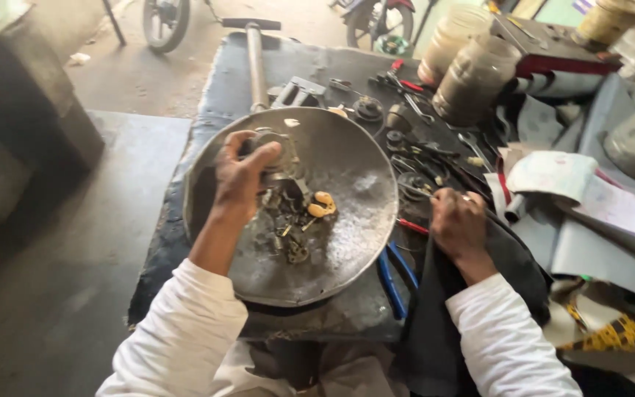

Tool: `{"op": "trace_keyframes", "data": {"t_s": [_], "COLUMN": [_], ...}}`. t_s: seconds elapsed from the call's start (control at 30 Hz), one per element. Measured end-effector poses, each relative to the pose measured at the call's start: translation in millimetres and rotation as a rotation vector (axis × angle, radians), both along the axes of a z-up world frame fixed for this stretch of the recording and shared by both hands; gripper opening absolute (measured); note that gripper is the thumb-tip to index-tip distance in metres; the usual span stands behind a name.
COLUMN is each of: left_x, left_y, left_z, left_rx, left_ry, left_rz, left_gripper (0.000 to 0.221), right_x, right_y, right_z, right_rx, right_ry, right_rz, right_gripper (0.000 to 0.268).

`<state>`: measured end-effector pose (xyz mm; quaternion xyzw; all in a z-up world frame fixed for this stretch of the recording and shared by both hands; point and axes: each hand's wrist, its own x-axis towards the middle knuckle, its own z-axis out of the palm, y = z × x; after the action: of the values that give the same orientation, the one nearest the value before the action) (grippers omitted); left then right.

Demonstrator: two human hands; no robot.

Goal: The person is disassembling and cleaning a motorcycle carburetor, inspecting the internal components including the float and springs.

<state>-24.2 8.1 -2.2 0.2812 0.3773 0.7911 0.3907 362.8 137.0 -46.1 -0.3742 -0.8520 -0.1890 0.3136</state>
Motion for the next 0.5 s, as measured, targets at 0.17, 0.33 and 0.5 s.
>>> {"op": "trace_keyframes", "data": {"t_s": [0.17,0.33,0.5], "left_x": [6,9,6], "left_y": [0,0,3], "left_z": [3,8,-7], "left_rx": [0.056,0.031,-0.119], "left_ry": [0.184,0.201,0.687], "left_rz": [0.077,0.066,0.426], "left_gripper": [0.042,0.045,0.05], "right_x": [0,7,-3], "right_y": [3,7,-7], "right_z": [-1,-7,30], "right_rx": [0.044,-0.06,-0.206], "right_ry": [0.093,0.33,0.449], "right_rz": [-0.098,-0.169,0.0], "right_gripper": [0.01,0.016,0.025]}}
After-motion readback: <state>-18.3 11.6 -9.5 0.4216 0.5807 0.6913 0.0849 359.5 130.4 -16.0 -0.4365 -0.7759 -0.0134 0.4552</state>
